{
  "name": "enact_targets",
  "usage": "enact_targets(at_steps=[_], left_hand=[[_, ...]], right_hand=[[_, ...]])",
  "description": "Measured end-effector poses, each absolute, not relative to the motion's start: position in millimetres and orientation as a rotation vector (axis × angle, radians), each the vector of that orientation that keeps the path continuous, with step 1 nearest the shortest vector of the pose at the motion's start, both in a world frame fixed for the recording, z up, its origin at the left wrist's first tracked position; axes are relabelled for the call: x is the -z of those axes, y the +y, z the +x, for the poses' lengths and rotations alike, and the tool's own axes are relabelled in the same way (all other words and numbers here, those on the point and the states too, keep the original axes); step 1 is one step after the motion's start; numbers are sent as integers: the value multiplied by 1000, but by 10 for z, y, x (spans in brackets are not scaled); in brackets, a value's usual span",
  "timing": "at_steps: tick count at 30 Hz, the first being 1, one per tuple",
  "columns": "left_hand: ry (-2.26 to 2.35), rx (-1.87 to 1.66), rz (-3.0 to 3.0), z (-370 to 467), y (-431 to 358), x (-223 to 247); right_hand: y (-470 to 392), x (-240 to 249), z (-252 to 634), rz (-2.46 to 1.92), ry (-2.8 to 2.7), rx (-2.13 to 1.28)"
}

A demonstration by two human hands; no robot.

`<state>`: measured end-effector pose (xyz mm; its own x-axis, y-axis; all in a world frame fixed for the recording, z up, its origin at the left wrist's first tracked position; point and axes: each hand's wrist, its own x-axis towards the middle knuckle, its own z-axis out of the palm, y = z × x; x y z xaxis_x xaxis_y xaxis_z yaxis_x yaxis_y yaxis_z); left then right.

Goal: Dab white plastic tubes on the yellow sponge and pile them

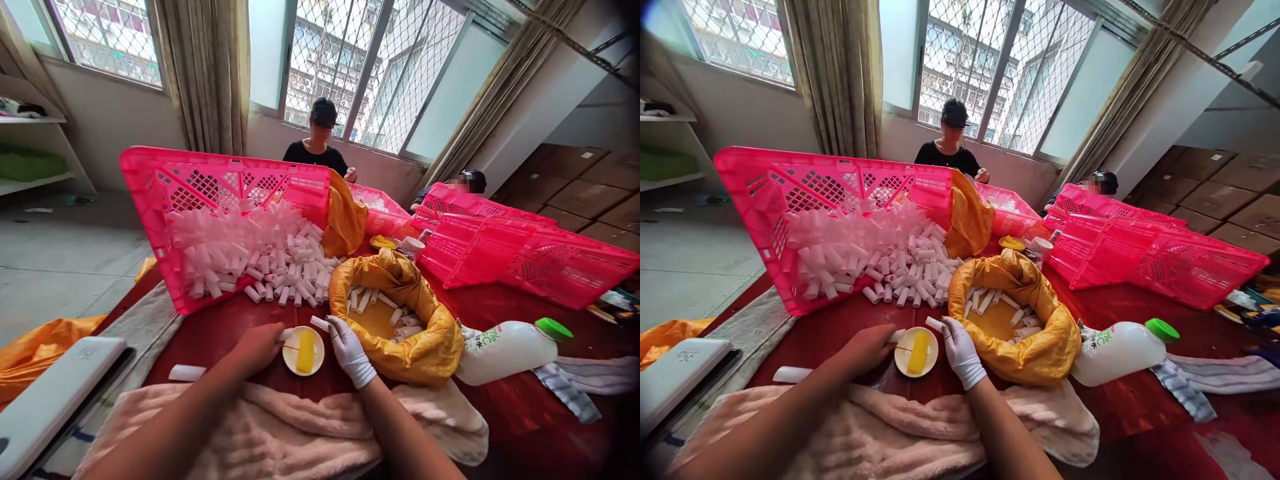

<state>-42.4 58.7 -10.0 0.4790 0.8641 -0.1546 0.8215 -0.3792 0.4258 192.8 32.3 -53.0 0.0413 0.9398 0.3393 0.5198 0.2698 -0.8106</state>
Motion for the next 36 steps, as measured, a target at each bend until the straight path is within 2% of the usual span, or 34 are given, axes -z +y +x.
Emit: enact_targets(at_steps=[2, 7, 25, 29, 32, 36], left_hand=[[1396, -147, 2291, -426, 584, 114], [1412, -137, 2291, -433, 576, 109], [1416, -174, 2285, -400, 599, 164], [1443, -139, 2295, -388, 581, 143], [1454, -142, 2282, -394, 585, 216], [1439, -182, 2184, -399, 702, 407]], right_hand=[[354, 624, 1901, -1336, -1716, -446], [291, 612, 1956, -1184, -1924, -450], [275, 771, 1879, -1193, -1912, -294], [237, 663, 1883, -1161, -1912, -297], [171, 593, 1871, -1173, -1904, -324], [227, 740, 1843, -1234, -1867, -297]])
